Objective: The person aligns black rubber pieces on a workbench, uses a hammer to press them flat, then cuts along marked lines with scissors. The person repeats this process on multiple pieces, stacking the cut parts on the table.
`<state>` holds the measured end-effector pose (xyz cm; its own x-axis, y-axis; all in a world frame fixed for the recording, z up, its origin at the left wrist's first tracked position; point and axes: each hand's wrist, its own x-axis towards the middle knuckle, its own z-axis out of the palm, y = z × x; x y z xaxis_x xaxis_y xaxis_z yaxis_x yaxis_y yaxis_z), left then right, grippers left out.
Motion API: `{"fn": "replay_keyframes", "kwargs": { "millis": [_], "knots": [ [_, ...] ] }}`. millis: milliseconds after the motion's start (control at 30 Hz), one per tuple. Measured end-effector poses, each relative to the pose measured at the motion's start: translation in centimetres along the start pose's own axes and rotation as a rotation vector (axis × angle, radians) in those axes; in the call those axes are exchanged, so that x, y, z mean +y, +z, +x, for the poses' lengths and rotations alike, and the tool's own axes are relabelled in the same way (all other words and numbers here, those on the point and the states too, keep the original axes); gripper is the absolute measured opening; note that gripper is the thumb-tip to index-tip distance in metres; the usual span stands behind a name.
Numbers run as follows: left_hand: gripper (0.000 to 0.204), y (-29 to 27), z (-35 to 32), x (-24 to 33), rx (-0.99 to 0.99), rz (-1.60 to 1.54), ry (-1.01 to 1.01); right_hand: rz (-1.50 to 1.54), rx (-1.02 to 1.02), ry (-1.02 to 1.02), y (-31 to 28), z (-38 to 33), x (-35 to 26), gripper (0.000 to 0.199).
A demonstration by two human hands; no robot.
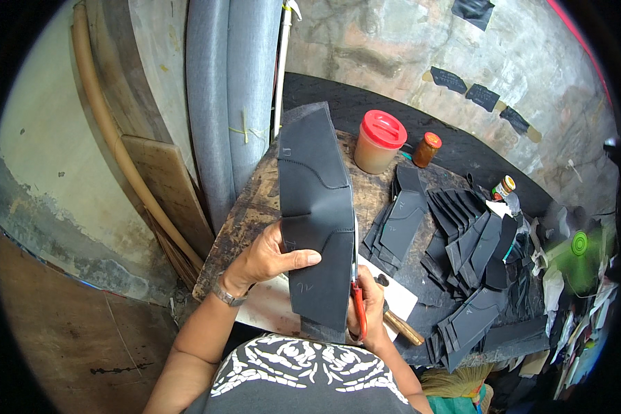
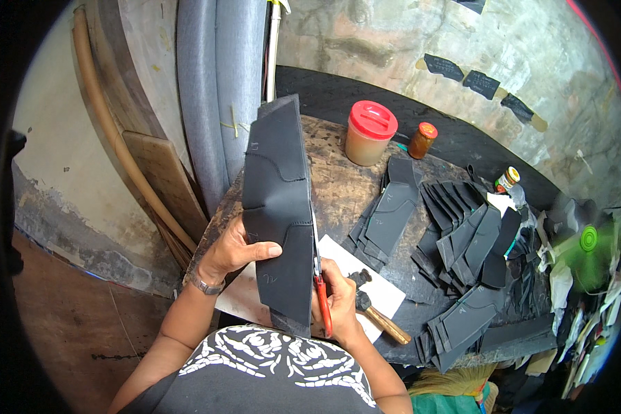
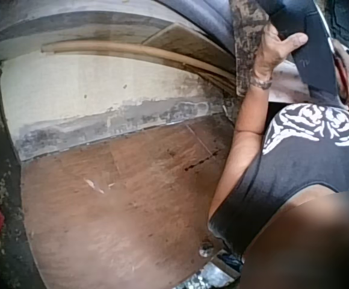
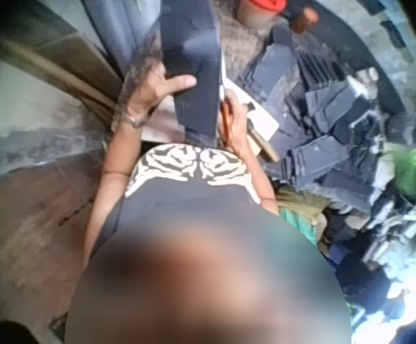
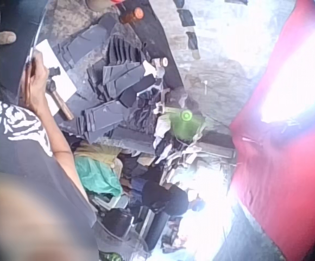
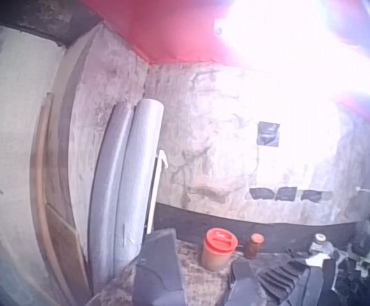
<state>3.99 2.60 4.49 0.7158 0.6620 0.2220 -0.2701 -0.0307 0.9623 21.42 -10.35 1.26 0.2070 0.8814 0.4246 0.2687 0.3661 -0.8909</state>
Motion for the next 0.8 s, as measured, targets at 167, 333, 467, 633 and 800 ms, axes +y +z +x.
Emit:
{"fn": "replay_keyframes", "kwargs": {
  "millis": [167, 333, 467, 633, 800],
  "knots": [
    [0.048, -0.1, 2.4, 0.6, 0.064, -0.903, -0.201, 0.010, -0.061, 0.123, 0.1, -0.5, 0.0, 0.024],
    [0.037, 0.7, 3.8, 0.5, 0.204, -0.791, -0.256, -0.032, -0.073, 0.231, -0.3, -0.7, -0.1, 0.021],
    [0.039, 0.7, 3.5, 0.4, 0.151, -0.705, -0.159, -0.041, -0.092, 0.155, -0.5, -0.3, -0.3, 0.026],
    [0.045, 1.0, 2.8, 0.7, 0.311, -0.423, 0.036, -0.113, -0.147, 0.290, -0.4, -0.1, -0.8, 0.034],
    [0.042, 1.5, 2.3, 1.2, 0.340, -0.335, 0.083, -0.133, -0.168, 0.243, -0.4, 0.3, -1.0, 0.037]
  ]
}}
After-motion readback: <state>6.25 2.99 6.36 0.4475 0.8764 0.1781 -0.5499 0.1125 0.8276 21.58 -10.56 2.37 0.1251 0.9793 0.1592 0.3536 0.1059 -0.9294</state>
